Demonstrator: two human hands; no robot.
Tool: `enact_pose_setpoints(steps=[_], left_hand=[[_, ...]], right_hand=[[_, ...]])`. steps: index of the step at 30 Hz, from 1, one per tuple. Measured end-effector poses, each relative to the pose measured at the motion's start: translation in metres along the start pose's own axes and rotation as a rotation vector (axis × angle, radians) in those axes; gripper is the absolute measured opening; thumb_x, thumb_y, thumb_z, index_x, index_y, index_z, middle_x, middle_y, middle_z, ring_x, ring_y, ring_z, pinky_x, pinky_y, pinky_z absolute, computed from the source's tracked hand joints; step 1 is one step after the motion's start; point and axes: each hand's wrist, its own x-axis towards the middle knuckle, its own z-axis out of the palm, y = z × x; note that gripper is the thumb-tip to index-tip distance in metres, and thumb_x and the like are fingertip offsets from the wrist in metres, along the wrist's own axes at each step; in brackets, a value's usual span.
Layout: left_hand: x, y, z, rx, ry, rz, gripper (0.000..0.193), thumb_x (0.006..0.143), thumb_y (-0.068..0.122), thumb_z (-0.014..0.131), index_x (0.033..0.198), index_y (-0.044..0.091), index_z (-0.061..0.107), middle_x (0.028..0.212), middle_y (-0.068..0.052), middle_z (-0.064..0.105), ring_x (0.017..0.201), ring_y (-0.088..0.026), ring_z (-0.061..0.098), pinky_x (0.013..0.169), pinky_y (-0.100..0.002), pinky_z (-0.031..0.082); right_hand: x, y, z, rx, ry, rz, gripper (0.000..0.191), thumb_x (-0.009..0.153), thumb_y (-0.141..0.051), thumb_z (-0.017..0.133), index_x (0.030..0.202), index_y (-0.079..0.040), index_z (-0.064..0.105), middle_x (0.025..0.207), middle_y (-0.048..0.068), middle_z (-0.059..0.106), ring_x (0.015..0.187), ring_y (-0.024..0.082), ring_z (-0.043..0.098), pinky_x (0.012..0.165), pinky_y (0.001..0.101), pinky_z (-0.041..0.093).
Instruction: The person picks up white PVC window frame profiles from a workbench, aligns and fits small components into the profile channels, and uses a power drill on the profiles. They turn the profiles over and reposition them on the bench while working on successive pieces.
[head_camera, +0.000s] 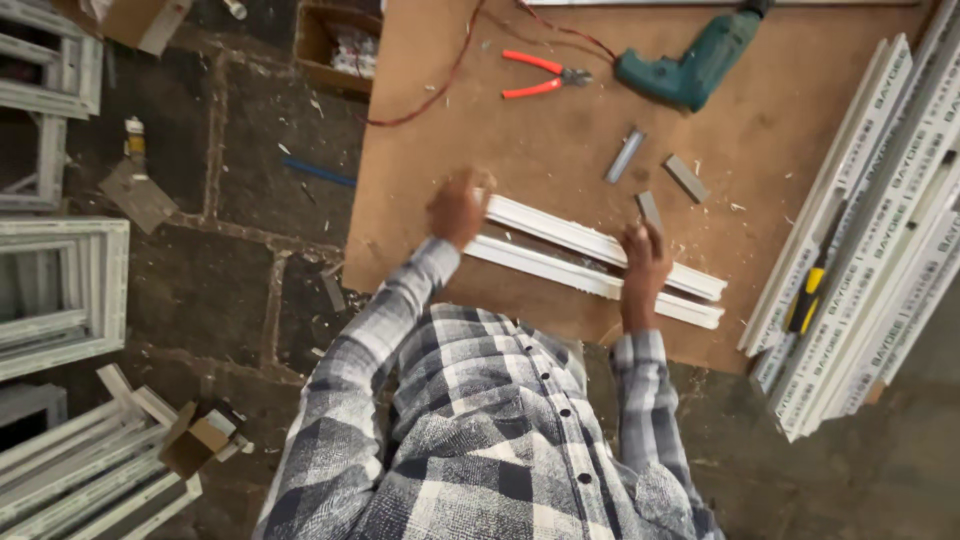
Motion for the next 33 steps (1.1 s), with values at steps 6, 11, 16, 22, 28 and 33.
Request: enact_pose_setpoints(steps=[6,11,16,22,28,33], left_hand=[[0.122,-0.036,-0.010,0.003,0.084,-0.165,0.030,0.095,0.029,0.072,0.114,0.007,0.066,0.104,-0.018,0.071,0.096,-0.039,0.068,0.080,-0.050,0.055],[0.158,-0.040,-0.001,0.204,0.129,-0.083,0.026,0.095,0.011,0.063,0.121,0.008,0.067,0.107,-0.015,0.070,0.100,-0.036,0.069,0.087,-0.046,0.057],[0.155,-0.044,0.004,-0.014,0.170,-0.088,0.017,0.099,0.021,0.066,0.104,0.005,0.062,0.102,-0.014,0.069,0.094,-0.036,0.068,0.079,-0.048,0.055],[0.144,-0.042,-0.001,0.042,0.214,-0.162,0.019,0.098,0.023,0.067,0.101,0.005,0.061,0.099,-0.014,0.066,0.091,-0.036,0.065,0.078,-0.047,0.053],[0.129,-0.038,-0.013,-0.023,0.148,-0.322,0.021,0.097,0.024,0.069,0.100,0.004,0.065,0.099,-0.017,0.069,0.094,-0.038,0.066,0.078,-0.049,0.052],[0.025,-0.083,-0.038,-0.606,0.293,-0.374,0.020,0.097,0.019,0.070,0.101,0.001,0.065,0.087,-0.012,0.069,0.076,-0.026,0.066,0.064,-0.038,0.052]], right_hand=[[0.150,-0.033,0.108,0.878,0.029,0.222,0.080,0.103,-0.036,0.071,0.153,0.012,0.032,0.149,0.022,0.042,0.148,0.044,0.042,0.126,0.0530,0.043],[0.235,-0.075,0.147,1.022,0.204,0.367,0.082,0.087,-0.046,0.079,0.144,0.004,0.046,0.150,0.020,0.045,0.134,0.037,0.051,0.116,0.0537,0.041],[0.269,-0.081,0.163,1.206,0.322,0.378,0.056,0.078,-0.043,0.081,0.119,-0.010,0.062,0.116,0.010,0.064,0.107,0.031,0.061,0.095,0.0486,0.052],[0.271,-0.077,0.151,1.285,-0.049,0.040,0.034,0.093,-0.033,0.070,0.116,-0.009,0.062,0.095,0.003,0.066,0.087,0.021,0.064,0.083,0.0456,0.054],[0.242,-0.102,0.121,1.417,-0.277,0.179,0.034,0.103,-0.030,0.061,0.130,-0.010,0.059,0.105,0.003,0.069,0.083,0.016,0.063,0.082,0.0417,0.053],[0.114,-0.124,0.063,1.315,-0.531,0.084,0.039,0.113,-0.037,0.058,0.136,-0.006,0.054,0.119,0.007,0.066,0.087,0.017,0.062,0.079,0.0329,0.055]])
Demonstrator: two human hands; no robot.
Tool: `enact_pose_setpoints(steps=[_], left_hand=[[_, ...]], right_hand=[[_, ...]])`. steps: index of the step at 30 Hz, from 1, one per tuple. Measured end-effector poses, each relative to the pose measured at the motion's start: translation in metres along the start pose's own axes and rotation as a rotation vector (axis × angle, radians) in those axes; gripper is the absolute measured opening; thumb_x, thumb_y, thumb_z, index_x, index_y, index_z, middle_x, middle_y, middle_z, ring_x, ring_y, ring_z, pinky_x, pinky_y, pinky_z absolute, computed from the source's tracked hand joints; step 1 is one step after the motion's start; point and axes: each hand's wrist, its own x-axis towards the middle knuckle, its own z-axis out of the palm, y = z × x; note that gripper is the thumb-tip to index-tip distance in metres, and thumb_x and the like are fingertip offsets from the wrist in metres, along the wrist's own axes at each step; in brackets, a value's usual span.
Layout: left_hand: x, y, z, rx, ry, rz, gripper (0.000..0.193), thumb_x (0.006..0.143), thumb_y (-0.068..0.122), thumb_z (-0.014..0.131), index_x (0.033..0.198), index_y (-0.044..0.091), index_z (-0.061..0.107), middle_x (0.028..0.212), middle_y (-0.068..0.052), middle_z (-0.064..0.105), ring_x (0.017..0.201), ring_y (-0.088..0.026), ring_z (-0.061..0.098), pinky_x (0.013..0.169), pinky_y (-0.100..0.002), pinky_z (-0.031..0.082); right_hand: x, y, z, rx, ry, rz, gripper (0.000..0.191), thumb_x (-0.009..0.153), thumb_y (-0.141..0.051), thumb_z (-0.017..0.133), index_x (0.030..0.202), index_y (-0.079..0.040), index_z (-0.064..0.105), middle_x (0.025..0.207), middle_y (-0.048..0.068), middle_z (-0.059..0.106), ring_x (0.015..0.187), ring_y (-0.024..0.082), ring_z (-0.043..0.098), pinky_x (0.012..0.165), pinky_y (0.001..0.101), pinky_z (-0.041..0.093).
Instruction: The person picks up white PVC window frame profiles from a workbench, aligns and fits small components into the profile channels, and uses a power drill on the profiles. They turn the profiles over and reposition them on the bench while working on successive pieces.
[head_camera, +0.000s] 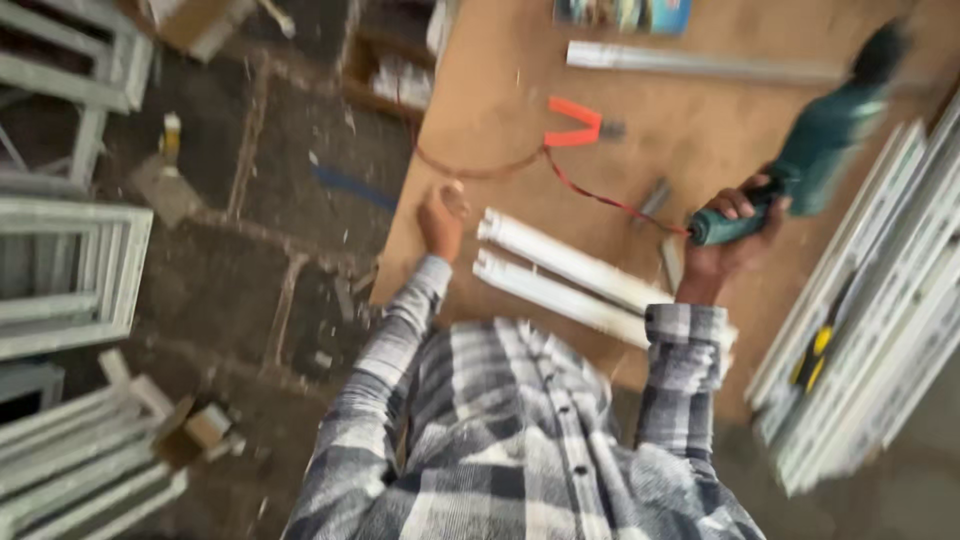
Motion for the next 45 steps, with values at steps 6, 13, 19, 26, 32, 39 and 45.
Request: enact_pose_setpoints(steps=[6,13,19,26,32,39,45], left_hand=[[-0.081,-0.032,-0.104,-0.606,0.097,-0.363,0.021,0.092,0.016,0.081,0.097,0.000,0.069,0.083,-0.005,0.068,0.065,-0.012,0.061,0.058,-0.027,0.049],[-0.163,0.015,-0.162,-1.082,-0.030,-0.362,0.015,0.097,0.019,0.073,0.101,0.007,0.065,0.089,-0.008,0.069,0.070,-0.015,0.064,0.061,-0.029,0.053],[-0.281,0.042,-0.159,-1.260,-0.258,-0.503,0.011,0.107,0.018,0.066,0.102,0.009,0.063,0.086,-0.004,0.063,0.066,-0.011,0.058,0.057,-0.024,0.049],[-0.363,0.027,-0.148,-1.246,-0.357,-0.586,0.014,0.102,0.019,0.068,0.104,0.006,0.065,0.098,-0.008,0.068,0.076,-0.011,0.063,0.065,-0.025,0.054],[-0.377,0.029,-0.120,-1.264,-0.430,-0.558,0.018,0.103,0.018,0.067,0.106,0.000,0.066,0.108,-0.017,0.073,0.087,-0.020,0.074,0.078,-0.031,0.064],[-0.334,0.069,-0.092,-1.003,-0.772,-0.539,0.020,0.102,0.018,0.065,0.098,-0.002,0.067,0.096,-0.016,0.075,0.080,-0.022,0.077,0.071,-0.033,0.066],[-0.260,0.072,-0.078,-0.533,-1.220,-0.540,0.022,0.100,0.017,0.065,0.095,-0.005,0.068,0.079,-0.012,0.072,0.063,-0.017,0.072,0.056,-0.030,0.061]], right_hand=[[-0.179,0.000,0.123,-0.748,0.006,-0.010,0.084,0.085,-0.051,0.082,0.144,0.001,0.053,0.123,0.016,0.068,0.099,0.027,0.068,0.089,0.0515,0.059],[-0.302,0.037,0.113,-1.085,-0.089,0.413,0.088,0.072,-0.034,0.095,0.141,0.005,0.055,0.106,0.018,0.074,0.082,0.025,0.074,0.071,0.0389,0.062],[-0.411,0.025,0.087,-1.302,0.008,0.551,0.092,0.065,-0.018,0.093,0.144,0.007,0.053,0.113,0.013,0.074,0.090,0.018,0.073,0.084,0.0343,0.060],[-0.500,-0.008,0.083,-1.158,0.198,0.507,0.093,0.062,-0.018,0.091,0.143,0.007,0.053,0.105,0.015,0.074,0.084,0.021,0.073,0.078,0.0366,0.061],[-0.528,-0.028,0.094,-1.220,0.246,0.386,0.093,0.064,-0.023,0.089,0.145,0.008,0.054,0.108,0.014,0.074,0.087,0.020,0.072,0.081,0.0341,0.058],[-0.521,-0.051,0.119,-1.558,0.193,0.262,0.088,0.066,-0.014,0.090,0.145,0.003,0.055,0.119,0.012,0.072,0.099,0.019,0.070,0.089,0.0347,0.058],[-0.478,-0.048,0.164,-2.157,-0.265,0.192,0.085,0.062,-0.015,0.090,0.141,-0.009,0.061,0.125,0.015,0.074,0.111,0.021,0.074,0.095,0.0344,0.058]])
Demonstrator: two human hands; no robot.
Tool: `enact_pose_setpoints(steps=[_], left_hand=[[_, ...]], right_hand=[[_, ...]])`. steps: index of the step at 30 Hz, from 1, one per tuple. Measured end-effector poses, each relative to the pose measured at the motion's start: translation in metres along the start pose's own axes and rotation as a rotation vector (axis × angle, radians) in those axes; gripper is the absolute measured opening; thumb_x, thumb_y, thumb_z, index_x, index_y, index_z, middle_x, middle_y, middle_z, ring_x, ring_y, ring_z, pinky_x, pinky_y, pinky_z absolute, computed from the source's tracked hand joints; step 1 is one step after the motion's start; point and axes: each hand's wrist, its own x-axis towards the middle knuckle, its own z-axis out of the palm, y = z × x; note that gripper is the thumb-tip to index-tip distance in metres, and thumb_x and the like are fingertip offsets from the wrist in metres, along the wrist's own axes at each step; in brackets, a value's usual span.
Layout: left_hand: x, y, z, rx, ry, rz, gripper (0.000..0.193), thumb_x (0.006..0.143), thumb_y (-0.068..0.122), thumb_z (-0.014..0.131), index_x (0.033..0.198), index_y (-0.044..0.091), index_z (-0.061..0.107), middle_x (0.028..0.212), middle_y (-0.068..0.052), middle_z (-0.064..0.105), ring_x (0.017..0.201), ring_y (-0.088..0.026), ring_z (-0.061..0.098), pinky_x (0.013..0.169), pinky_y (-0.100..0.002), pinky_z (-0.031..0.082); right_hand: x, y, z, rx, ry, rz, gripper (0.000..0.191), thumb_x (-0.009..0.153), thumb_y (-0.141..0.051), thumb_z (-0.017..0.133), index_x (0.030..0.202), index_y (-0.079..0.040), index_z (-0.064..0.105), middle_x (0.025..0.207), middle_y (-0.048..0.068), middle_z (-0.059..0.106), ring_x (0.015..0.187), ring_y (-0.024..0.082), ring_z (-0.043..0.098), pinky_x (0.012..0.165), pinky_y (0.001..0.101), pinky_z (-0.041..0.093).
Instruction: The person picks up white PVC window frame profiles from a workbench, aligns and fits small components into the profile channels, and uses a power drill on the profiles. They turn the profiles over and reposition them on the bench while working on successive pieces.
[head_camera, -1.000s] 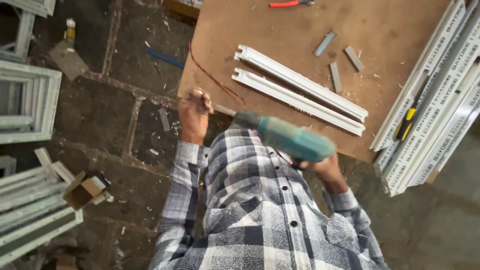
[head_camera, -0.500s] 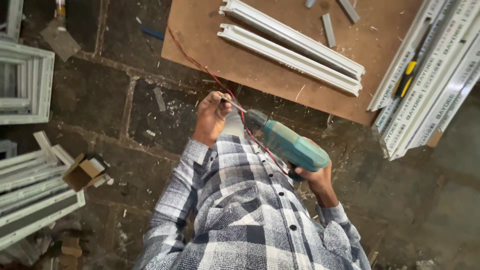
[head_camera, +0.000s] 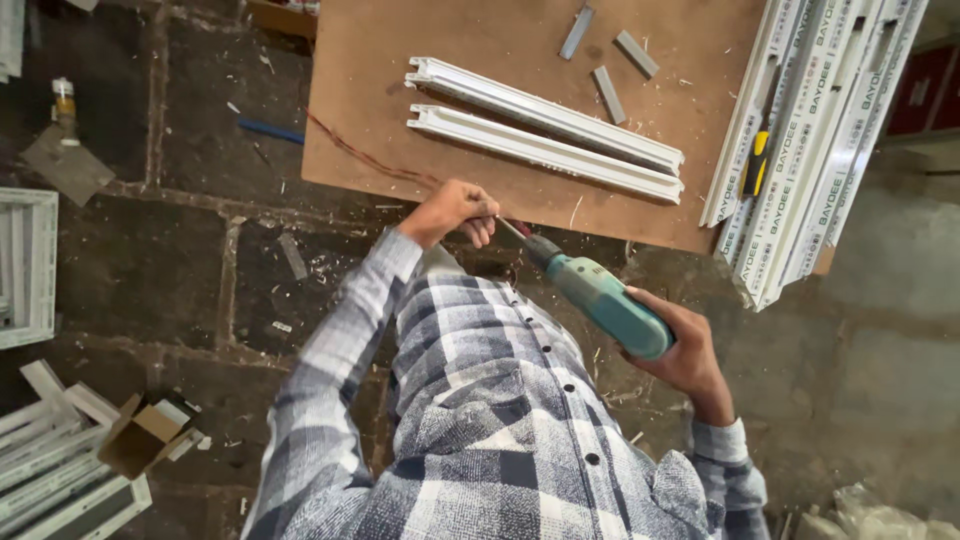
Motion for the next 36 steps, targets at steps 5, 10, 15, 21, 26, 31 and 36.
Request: enact_pose_setpoints(steps=[5,10,15,21,26,31,36], left_hand=[[0.069,-0.020,-0.028,-0.467,-0.165,-0.031,0.023,0.105,0.022,0.068,0.102,-0.001,0.068,0.086,-0.006,0.070,0.072,-0.012,0.065,0.065,-0.025,0.056],[0.130,-0.035,-0.001,-0.614,0.103,0.022,0.028,0.107,0.032,0.067,0.104,0.004,0.071,0.082,-0.003,0.066,0.069,-0.013,0.062,0.060,-0.030,0.051],[0.145,-0.034,0.009,-0.669,0.193,-0.031,0.024,0.101,0.020,0.057,0.115,0.006,0.071,0.104,-0.006,0.073,0.086,-0.021,0.070,0.079,-0.038,0.060],[0.151,-0.022,0.003,-0.726,0.145,0.051,0.024,0.105,0.012,0.054,0.117,-0.001,0.070,0.110,-0.012,0.074,0.096,-0.024,0.071,0.087,-0.038,0.058],[0.159,-0.026,0.000,-0.726,0.191,0.063,0.024,0.104,0.010,0.053,0.116,-0.001,0.070,0.109,-0.012,0.075,0.098,-0.023,0.073,0.089,-0.036,0.058],[0.168,-0.038,-0.007,-0.703,0.184,0.019,0.022,0.103,0.011,0.056,0.114,-0.001,0.070,0.104,-0.012,0.075,0.089,-0.023,0.070,0.085,-0.035,0.058],[0.170,-0.039,-0.009,-0.573,0.256,-0.022,0.020,0.102,0.016,0.060,0.106,0.000,0.072,0.098,-0.009,0.074,0.085,-0.020,0.068,0.079,-0.034,0.055]], right_hand=[[0.042,-0.025,0.028,0.018,-0.024,0.216,0.097,0.062,-0.016,0.092,0.148,-0.008,0.049,0.125,0.018,0.070,0.112,0.024,0.070,0.090,0.0358,0.055],[0.085,-0.026,0.078,0.356,0.206,0.498,0.077,0.080,-0.010,0.080,0.151,-0.005,0.053,0.116,0.009,0.072,0.094,0.014,0.068,0.082,0.0303,0.056],[0.104,-0.022,0.087,0.397,0.275,0.655,0.076,0.079,-0.007,0.077,0.151,-0.005,0.055,0.099,0.004,0.070,0.078,0.008,0.061,0.067,0.0254,0.051],[0.145,-0.021,0.071,0.194,0.187,0.662,0.071,0.077,-0.008,0.080,0.146,-0.009,0.063,0.100,0.007,0.073,0.083,0.009,0.062,0.074,0.0273,0.052],[0.168,-0.034,0.059,0.006,0.112,0.584,0.070,0.075,-0.015,0.081,0.143,-0.012,0.063,0.112,0.012,0.078,0.102,0.013,0.073,0.088,0.0306,0.056],[0.184,-0.047,0.052,-0.112,0.053,0.593,0.073,0.072,-0.023,0.082,0.142,-0.019,0.064,0.107,0.015,0.078,0.101,0.022,0.076,0.086,0.0355,0.056],[0.204,-0.057,0.041,-0.245,-0.020,0.637,0.072,0.072,-0.032,0.081,0.142,-0.024,0.065,0.104,0.017,0.077,0.099,0.032,0.075,0.084,0.0426,0.056]])
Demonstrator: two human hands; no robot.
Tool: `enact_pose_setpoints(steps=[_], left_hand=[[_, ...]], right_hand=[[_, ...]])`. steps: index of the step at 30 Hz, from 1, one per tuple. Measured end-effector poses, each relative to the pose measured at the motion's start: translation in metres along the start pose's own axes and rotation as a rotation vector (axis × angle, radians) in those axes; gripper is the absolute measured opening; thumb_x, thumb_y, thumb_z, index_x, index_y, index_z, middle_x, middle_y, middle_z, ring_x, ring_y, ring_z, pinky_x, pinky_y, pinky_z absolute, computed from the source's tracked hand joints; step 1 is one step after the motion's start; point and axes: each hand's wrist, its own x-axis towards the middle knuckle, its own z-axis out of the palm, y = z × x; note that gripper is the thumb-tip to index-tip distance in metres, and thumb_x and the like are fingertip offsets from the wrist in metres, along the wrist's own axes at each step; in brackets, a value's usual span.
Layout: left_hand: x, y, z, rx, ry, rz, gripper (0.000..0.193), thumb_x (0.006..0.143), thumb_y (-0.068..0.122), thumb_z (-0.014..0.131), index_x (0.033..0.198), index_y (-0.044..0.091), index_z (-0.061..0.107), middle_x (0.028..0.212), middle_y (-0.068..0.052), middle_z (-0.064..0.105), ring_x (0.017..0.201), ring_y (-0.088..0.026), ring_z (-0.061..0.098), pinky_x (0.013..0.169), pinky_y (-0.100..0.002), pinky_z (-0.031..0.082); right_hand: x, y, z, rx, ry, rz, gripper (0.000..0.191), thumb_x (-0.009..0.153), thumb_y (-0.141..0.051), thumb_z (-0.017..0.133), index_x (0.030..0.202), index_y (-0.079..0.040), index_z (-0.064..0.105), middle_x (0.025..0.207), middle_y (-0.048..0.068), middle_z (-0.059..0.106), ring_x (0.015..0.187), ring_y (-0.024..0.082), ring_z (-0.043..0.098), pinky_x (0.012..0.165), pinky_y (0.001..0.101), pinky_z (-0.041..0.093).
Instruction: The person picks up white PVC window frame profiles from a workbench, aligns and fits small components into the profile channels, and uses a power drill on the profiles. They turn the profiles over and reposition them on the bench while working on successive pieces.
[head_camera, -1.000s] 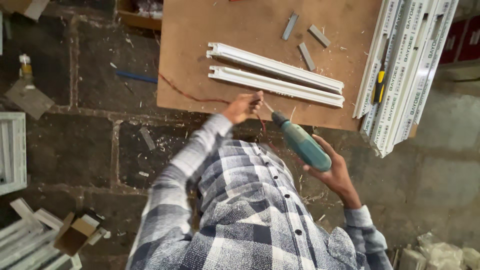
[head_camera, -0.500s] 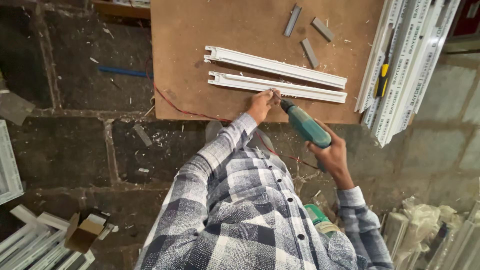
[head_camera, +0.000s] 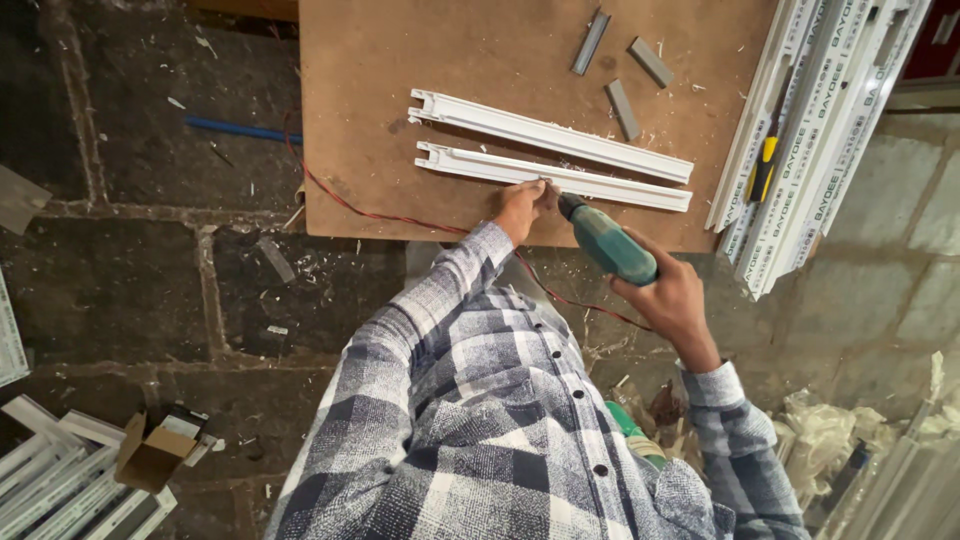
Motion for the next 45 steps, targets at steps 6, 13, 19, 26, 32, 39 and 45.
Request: enact_pose_setpoints(steps=[6,13,19,26,32,39,45], left_hand=[[-0.038,0.046,0.035,0.974,0.165,0.997,0.039,0.112,0.041,0.057,0.105,0.005,0.070,0.098,-0.005,0.069,0.093,-0.020,0.064,0.083,-0.039,0.051],[0.002,0.083,0.099,0.659,-0.667,0.195,0.069,0.103,0.062,0.046,0.071,0.005,0.066,0.063,0.005,0.059,0.058,-0.008,0.054,0.051,-0.030,0.042],[0.019,0.067,0.086,0.658,-0.714,0.325,0.071,0.103,0.065,0.047,0.069,0.005,0.066,0.063,0.004,0.060,0.059,-0.006,0.054,0.054,-0.030,0.046],[0.021,0.063,0.086,0.673,-0.684,0.345,0.072,0.103,0.063,0.048,0.068,0.004,0.066,0.061,0.003,0.058,0.058,-0.007,0.053,0.054,-0.032,0.044],[0.015,0.068,0.086,0.746,-0.633,0.449,0.072,0.104,0.064,0.046,0.070,0.004,0.065,0.060,0.004,0.054,0.060,-0.006,0.051,0.056,-0.031,0.045],[0.014,0.059,0.077,0.728,-0.521,0.428,0.070,0.104,0.060,0.049,0.062,0.005,0.059,0.056,0.004,0.046,0.056,-0.007,0.044,0.051,-0.032,0.039],[0.004,0.061,0.074,0.606,-0.518,0.345,0.065,0.103,0.059,0.051,0.065,0.007,0.058,0.060,0.005,0.051,0.056,-0.007,0.049,0.051,-0.029,0.040]], right_hand=[[0.050,-0.023,-0.029,-0.168,-0.010,-0.201,0.068,0.073,-0.044,0.083,0.134,-0.017,0.069,0.108,0.019,0.075,0.096,0.039,0.072,0.080,0.0493,0.055],[0.076,-0.079,-0.047,-0.280,-0.164,-0.073,0.048,0.081,-0.052,0.079,0.101,-0.009,0.078,0.065,0.011,0.071,0.061,0.027,0.073,0.067,0.0417,0.057],[0.066,-0.091,-0.045,-0.217,-0.119,-0.120,0.040,0.084,-0.047,0.080,0.100,-0.010,0.077,0.062,0.007,0.070,0.058,0.021,0.071,0.063,0.0369,0.056],[0.081,-0.070,-0.033,-0.311,-0.096,-0.138,0.042,0.081,-0.046,0.083,0.099,-0.009,0.078,0.061,0.006,0.069,0.058,0.023,0.071,0.064,0.0386,0.057],[0.083,-0.064,-0.032,-0.324,-0.109,-0.145,0.046,0.080,-0.053,0.081,0.096,-0.010,0.078,0.058,0.006,0.067,0.058,0.023,0.071,0.066,0.0395,0.057],[0.098,-0.052,-0.021,-0.537,0.025,-0.387,0.057,0.069,-0.061,0.084,0.100,-0.013,0.081,0.074,0.017,0.072,0.064,0.039,0.069,0.061,0.0502,0.055],[0.099,-0.047,-0.017,-0.527,-0.086,-0.281,0.056,0.075,-0.062,0.080,0.092,-0.009,0.081,0.083,0.021,0.073,0.075,0.040,0.071,0.075,0.0491,0.058]])
